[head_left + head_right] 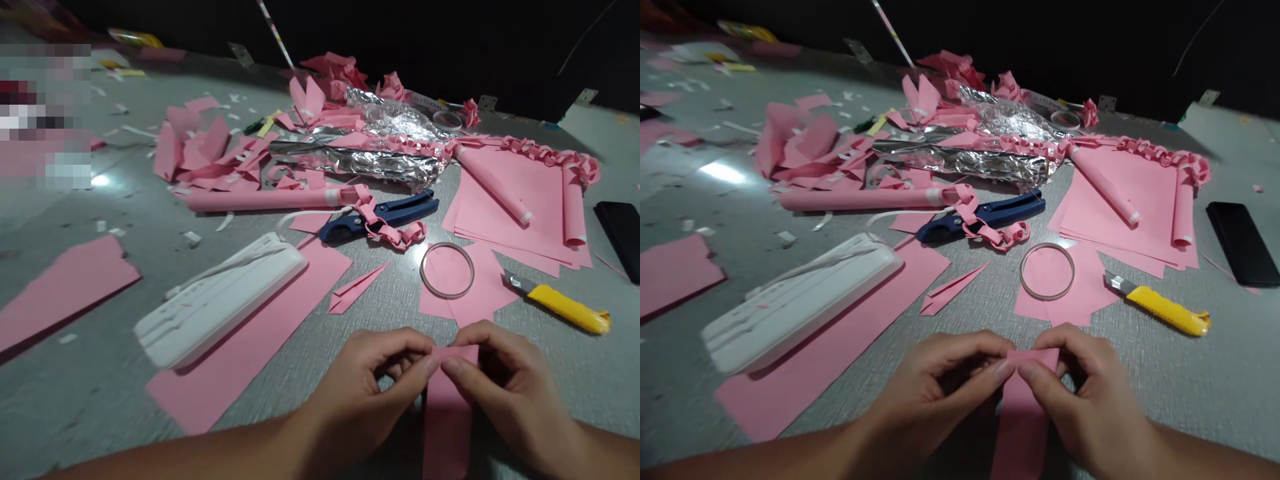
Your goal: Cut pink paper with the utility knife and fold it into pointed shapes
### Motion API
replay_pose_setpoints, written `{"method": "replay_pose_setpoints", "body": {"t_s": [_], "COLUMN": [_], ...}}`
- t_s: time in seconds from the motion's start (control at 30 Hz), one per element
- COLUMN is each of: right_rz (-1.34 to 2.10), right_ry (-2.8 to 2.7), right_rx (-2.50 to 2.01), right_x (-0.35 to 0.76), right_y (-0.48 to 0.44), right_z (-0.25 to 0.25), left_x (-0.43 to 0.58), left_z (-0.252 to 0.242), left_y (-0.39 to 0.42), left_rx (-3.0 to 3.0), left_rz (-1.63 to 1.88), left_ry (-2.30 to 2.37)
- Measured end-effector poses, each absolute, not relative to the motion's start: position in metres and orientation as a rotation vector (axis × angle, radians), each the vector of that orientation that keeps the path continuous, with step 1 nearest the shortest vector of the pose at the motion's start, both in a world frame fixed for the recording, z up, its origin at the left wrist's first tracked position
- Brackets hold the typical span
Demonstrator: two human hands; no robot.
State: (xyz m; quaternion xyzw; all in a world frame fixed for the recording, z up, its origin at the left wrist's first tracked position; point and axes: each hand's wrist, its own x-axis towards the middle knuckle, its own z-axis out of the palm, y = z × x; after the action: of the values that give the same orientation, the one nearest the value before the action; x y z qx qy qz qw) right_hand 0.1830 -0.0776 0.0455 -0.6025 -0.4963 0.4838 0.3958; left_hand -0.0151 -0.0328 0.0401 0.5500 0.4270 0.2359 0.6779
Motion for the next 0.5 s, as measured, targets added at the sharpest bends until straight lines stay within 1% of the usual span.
{"method": "replay_pose_setpoints", "body": {"t_s": [0.3, 0.5], "right_rz": [1.168, 1.19], "right_ry": [-1.273, -1.284], "right_rx": [-1.522, -1.53], "right_x": [0.1819, 0.1825], "right_y": [-0.0766, -0.078], "right_z": [0.0446, 0.0438], "left_x": [-0.0143, -0.0141], "left_z": [0.0356, 0.0356], "left_y": [-0.0337, -0.0339], "left_rx": [1.251, 1.276], "left_rz": [0.554, 0.573], "left_ry": [0.948, 0.938]}}
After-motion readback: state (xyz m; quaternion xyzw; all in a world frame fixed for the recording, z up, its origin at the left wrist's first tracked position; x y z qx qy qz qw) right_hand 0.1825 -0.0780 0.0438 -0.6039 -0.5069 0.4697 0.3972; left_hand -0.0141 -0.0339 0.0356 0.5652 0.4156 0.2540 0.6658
